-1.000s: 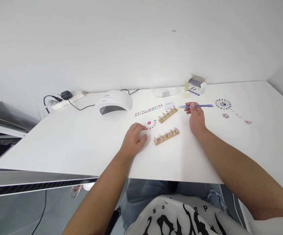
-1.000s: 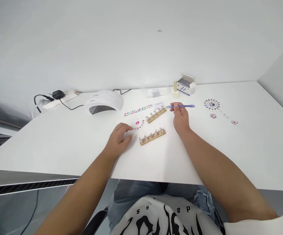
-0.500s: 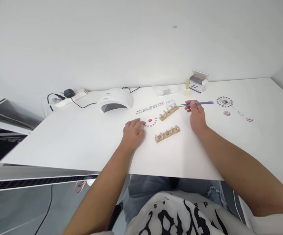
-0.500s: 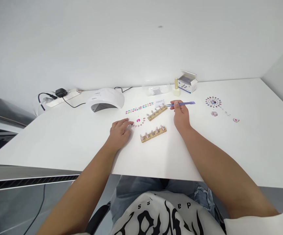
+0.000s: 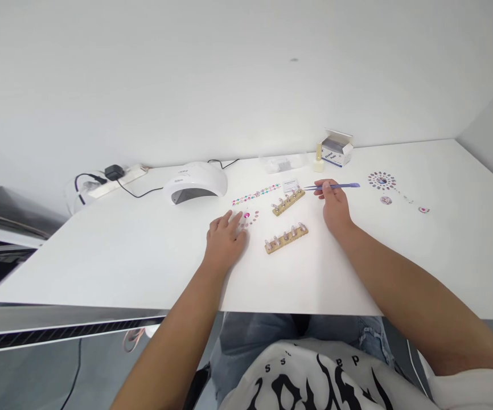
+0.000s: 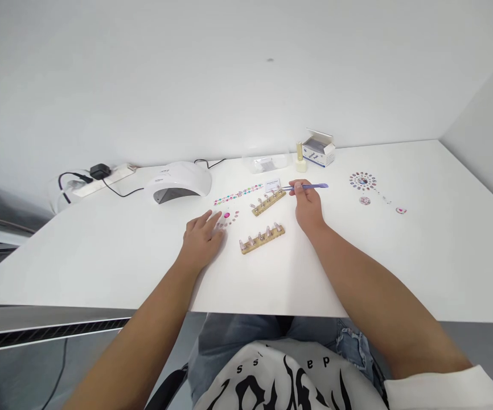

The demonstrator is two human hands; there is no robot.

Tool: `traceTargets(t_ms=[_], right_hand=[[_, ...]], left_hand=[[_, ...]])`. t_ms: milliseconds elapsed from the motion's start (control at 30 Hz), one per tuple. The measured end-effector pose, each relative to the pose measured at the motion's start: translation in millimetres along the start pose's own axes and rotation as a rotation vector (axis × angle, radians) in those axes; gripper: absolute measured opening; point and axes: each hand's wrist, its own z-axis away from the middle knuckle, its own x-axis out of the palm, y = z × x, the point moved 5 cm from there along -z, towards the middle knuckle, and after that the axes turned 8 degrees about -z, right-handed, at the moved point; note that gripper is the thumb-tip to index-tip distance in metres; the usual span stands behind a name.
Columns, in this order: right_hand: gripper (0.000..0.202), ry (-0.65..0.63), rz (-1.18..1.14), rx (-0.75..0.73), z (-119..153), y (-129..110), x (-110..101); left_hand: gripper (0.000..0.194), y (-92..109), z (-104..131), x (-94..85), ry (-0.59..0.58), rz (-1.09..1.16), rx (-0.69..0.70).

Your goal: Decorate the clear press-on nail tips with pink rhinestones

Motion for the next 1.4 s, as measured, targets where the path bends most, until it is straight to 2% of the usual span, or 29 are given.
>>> traceTargets(t_ms=[100,200,467,633,800,1133,1400], right_hand=[[0.041,-0.006,-0.003,0.001,0.0,2.3,-0.5],[0.04,-0.009,-0.002,-0.002,-0.3,3.9,-0.6],[0.039,-0.051,0.004,0.0,4.4,0.1,4.8],[0.037,-0.071,-0.003,-0.008,4.3,-0.9,6.4],[0.036,-0.057,-0.004,-0.013,1.9,1.8,3.5],[0.032,-0.012,0.051,-0.022,-1.0,4.6,-4.2],[0.034,0.021,0.177,-0.109,1.6,5.9,-8.4]], left_hand=[[0.055,8.5,0.6,0.7,-0.059,-0.032,0.074],[0.055,10.6,0.2,2.3,-0.093,-0.051,0.085],[0.051,9.9,-0.8,3.8,-0.062,-0.053,0.086],[0.058,13.3,-1.0,1.2,-0.064,-0.059,0.075],[0.054,13.6,-1.2,2.0,-0.087,-0.072,0.078],[0.053,15.0,-3.2,4.6,-0.059,-0.082,0.093],[0.058,14.2,-6.7,13.8,-0.062,-0.058,0.108]])
